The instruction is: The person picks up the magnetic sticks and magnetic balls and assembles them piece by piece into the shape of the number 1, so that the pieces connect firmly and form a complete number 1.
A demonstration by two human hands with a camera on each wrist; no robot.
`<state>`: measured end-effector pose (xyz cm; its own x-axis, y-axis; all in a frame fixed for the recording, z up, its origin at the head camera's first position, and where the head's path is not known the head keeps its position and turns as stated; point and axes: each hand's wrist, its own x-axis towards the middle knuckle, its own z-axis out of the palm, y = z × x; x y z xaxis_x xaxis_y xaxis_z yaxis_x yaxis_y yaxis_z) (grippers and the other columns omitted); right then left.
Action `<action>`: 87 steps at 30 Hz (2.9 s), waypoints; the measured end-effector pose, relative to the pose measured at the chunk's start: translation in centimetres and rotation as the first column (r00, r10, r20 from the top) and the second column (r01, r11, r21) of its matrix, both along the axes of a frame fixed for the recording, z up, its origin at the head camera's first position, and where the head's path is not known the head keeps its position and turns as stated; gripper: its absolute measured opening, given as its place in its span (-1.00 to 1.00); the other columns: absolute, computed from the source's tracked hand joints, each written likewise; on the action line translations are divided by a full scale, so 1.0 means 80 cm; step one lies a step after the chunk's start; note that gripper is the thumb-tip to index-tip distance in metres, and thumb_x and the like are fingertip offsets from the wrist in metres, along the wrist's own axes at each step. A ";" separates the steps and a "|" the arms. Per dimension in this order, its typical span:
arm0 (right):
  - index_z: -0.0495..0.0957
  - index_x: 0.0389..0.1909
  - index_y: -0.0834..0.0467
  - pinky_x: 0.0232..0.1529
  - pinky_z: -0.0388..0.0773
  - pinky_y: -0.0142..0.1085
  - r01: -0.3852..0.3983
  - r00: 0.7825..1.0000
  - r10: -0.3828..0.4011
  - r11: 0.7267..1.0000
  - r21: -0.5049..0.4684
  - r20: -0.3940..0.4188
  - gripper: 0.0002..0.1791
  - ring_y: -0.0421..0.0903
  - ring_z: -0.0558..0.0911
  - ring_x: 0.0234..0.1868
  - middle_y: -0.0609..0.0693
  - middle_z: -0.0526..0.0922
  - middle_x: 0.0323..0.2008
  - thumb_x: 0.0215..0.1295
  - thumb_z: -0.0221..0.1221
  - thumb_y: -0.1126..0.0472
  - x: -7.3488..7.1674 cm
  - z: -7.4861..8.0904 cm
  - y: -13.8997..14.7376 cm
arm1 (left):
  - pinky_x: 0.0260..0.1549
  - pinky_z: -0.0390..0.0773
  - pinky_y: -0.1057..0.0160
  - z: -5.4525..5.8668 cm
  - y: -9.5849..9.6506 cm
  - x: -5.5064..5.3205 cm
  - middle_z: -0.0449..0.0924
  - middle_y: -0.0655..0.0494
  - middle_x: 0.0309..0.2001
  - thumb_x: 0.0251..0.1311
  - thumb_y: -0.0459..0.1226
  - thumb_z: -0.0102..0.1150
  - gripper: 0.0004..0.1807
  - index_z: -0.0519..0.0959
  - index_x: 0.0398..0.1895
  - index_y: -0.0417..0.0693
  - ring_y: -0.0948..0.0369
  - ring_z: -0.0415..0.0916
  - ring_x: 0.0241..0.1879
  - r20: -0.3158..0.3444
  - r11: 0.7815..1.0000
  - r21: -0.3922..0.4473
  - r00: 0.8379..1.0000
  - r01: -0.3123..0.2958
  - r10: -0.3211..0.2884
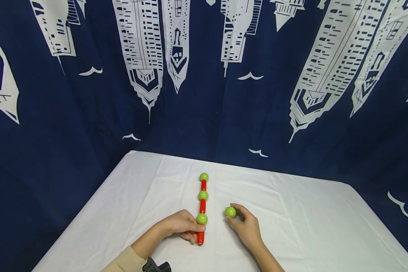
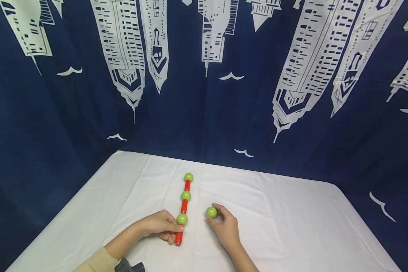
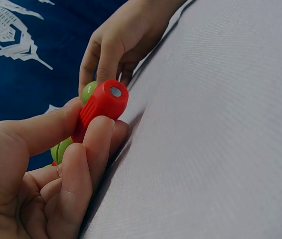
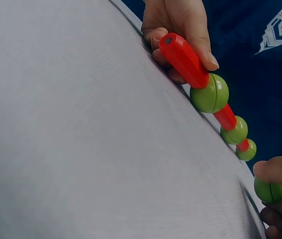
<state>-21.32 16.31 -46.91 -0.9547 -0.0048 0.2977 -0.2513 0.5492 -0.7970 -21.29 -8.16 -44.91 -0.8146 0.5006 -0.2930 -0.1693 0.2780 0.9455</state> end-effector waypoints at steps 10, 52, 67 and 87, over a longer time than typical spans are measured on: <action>0.58 0.03 0.25 -0.11 0.54 -0.31 0.021 0.998 -0.017 0.997 -0.072 0.053 -0.55 -0.03 0.63 -0.06 0.05 0.70 -0.12 0.09 0.42 0.26 -0.001 0.006 0.002 | -0.74 0.42 0.57 0.000 0.001 0.000 0.56 0.11 -0.70 0.24 -0.23 0.30 -0.71 0.68 -0.51 -0.31 0.38 0.50 -0.73 0.002 1.000 0.002 1.000 -0.002 0.002; 0.48 -0.15 0.35 -0.32 0.59 -0.38 -0.203 0.906 0.289 0.937 -0.283 0.308 -0.56 -0.09 0.65 -0.31 0.05 0.61 -0.33 -0.03 0.44 0.35 0.040 0.062 -0.035 | -0.74 0.43 0.56 0.002 0.000 -0.001 0.57 0.11 -0.70 0.24 -0.19 0.30 -0.70 0.68 -0.50 -0.29 0.36 0.51 -0.71 -0.006 1.000 -0.015 1.000 0.004 -0.004; 0.49 -0.29 0.28 -0.41 0.56 -0.41 -0.370 0.829 0.428 0.903 -0.220 0.360 -0.62 -0.12 0.63 -0.40 0.00 0.59 -0.37 -0.09 0.47 0.32 0.058 0.061 -0.051 | -0.73 0.42 0.58 -0.002 -0.001 -0.001 0.56 0.12 -0.71 0.25 -0.20 0.29 -0.69 0.68 -0.49 -0.31 0.39 0.50 -0.72 0.005 0.999 0.030 1.000 0.030 -0.030; 0.52 -0.41 0.17 -0.52 0.46 -0.48 -0.463 0.802 0.473 0.878 -0.120 0.364 -0.67 -0.22 0.49 -0.54 -0.09 0.54 -0.52 -0.12 0.51 0.27 0.078 0.044 -0.070 | -0.74 0.41 0.58 -0.001 0.000 -0.001 0.55 0.12 -0.73 0.22 -0.20 0.32 -0.70 0.68 -0.52 -0.28 0.40 0.48 -0.74 0.005 1.000 0.014 1.000 0.012 -0.012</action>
